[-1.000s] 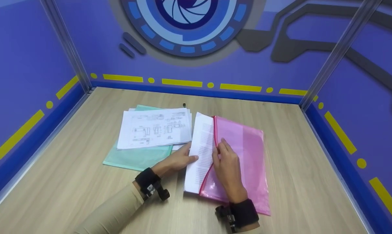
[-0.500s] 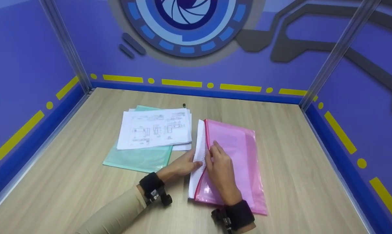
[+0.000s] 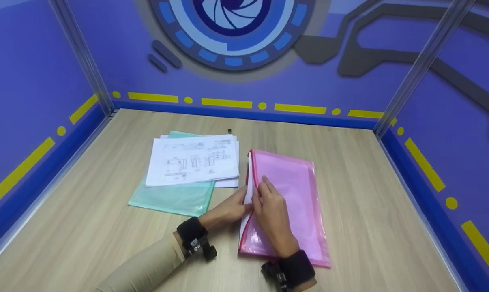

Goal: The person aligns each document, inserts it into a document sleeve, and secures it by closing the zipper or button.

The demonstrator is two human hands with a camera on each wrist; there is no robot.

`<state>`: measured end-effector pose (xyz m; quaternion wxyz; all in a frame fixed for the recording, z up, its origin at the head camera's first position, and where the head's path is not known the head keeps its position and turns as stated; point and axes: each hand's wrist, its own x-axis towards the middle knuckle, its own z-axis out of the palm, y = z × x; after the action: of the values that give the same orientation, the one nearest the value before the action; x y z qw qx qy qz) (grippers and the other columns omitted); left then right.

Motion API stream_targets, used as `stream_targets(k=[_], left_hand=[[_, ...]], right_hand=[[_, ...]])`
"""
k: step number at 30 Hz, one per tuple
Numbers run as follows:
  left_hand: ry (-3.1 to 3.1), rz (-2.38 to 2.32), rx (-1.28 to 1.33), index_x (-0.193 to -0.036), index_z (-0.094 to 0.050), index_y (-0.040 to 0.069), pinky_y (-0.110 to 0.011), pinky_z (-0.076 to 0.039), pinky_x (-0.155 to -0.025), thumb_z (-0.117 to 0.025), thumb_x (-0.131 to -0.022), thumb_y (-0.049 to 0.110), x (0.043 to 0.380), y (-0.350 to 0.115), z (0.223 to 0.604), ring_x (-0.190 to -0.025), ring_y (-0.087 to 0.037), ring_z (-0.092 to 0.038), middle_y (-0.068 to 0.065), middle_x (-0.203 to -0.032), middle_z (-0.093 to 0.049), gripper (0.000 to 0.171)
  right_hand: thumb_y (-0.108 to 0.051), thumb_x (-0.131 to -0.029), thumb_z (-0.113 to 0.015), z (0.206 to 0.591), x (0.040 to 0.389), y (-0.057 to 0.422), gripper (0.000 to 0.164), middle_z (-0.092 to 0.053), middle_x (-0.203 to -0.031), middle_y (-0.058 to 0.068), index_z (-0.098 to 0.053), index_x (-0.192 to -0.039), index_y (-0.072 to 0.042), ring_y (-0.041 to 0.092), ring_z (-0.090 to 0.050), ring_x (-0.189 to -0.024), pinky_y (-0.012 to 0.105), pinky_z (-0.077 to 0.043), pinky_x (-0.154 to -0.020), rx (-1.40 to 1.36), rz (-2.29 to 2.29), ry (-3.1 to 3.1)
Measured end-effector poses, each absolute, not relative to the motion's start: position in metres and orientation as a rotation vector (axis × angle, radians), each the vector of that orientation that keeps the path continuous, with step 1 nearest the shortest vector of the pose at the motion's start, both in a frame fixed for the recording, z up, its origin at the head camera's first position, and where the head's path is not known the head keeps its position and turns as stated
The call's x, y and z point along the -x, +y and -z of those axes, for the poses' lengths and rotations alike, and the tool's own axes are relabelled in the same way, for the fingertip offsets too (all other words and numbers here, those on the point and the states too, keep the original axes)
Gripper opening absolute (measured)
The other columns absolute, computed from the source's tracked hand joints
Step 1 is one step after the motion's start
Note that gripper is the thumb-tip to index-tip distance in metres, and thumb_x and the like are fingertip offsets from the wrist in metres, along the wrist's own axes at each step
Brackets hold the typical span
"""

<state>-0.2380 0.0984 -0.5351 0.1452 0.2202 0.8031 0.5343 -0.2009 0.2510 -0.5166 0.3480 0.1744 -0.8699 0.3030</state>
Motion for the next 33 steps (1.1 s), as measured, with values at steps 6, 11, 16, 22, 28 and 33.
stream_targets(k=[6,11,16,22,28,33], left_hand=[[2.281,-1.559,-0.705,-0.159,-0.039,0.000,-0.036,-0.034,-0.122,-0.059,-0.095,-0.001,0.2371,0.1000,0.5386,-0.145,-0.028,-0.048,-0.020,-0.157,-0.050,0.067],[2.278,-1.558,-0.697,-0.153,-0.044,-0.005,-0.035,-0.038,-0.119,-0.057,-0.091,-0.004,0.2352,0.0988,0.5405,-0.137,-0.026,-0.053,-0.020,-0.150,-0.055,0.063],[2.241,-1.593,-0.683,-0.142,-0.052,-0.005,-0.029,-0.049,-0.102,-0.055,-0.086,-0.008,0.2345,0.0989,0.5414,-0.115,-0.021,-0.059,-0.013,-0.129,-0.063,0.056],[2.211,-1.617,-0.696,-0.144,-0.051,-0.002,-0.028,-0.047,-0.101,-0.055,-0.086,-0.010,0.2344,0.0994,0.5420,-0.116,-0.019,-0.059,-0.013,-0.134,-0.062,0.059],[2.207,-1.569,-0.667,-0.147,-0.050,0.002,-0.032,-0.044,-0.111,-0.060,-0.091,-0.007,0.2360,0.0998,0.5417,-0.125,-0.021,-0.056,-0.012,-0.141,-0.059,0.057],[2.225,-1.519,-0.637,-0.145,-0.052,0.004,-0.034,-0.044,-0.112,-0.068,-0.093,-0.001,0.2400,0.0988,0.5402,-0.126,-0.020,-0.057,-0.010,-0.139,-0.061,0.054]], right_hand=[[0.006,-0.094,-0.069,0.5166,0.1998,0.2462,0.017,-0.073,-0.094,0.018,-0.072,-0.111,0.007,0.003,-0.044,-0.056,0.023,-0.042,-0.049,-0.491,-0.811,-2.240],[0.007,-0.093,-0.070,0.5167,0.1986,0.2435,0.007,-0.075,-0.112,0.025,-0.070,-0.096,0.001,0.003,-0.044,-0.057,0.024,-0.043,-0.050,-0.515,-0.819,-2.233],[0.007,-0.093,-0.070,0.5178,0.1976,0.2429,0.007,-0.073,-0.121,0.026,-0.069,-0.095,0.000,0.005,-0.044,-0.058,0.026,-0.044,-0.051,-0.523,-0.817,-2.245],[0.007,-0.094,-0.070,0.5180,0.1968,0.2435,0.010,-0.072,-0.124,0.027,-0.067,-0.092,-0.002,0.005,-0.043,-0.058,0.025,-0.044,-0.051,-0.523,-0.826,-2.256],[0.008,-0.093,-0.071,0.5166,0.1981,0.2462,0.024,-0.072,-0.088,0.014,-0.071,-0.117,0.010,0.001,-0.045,-0.055,0.022,-0.043,-0.048,-0.524,-0.840,-2.242],[0.009,-0.093,-0.071,0.5164,0.1993,0.2478,0.034,-0.065,-0.079,0.005,-0.067,-0.126,0.015,0.000,-0.044,-0.055,0.019,-0.040,-0.047,-0.526,-0.828,-2.231]])
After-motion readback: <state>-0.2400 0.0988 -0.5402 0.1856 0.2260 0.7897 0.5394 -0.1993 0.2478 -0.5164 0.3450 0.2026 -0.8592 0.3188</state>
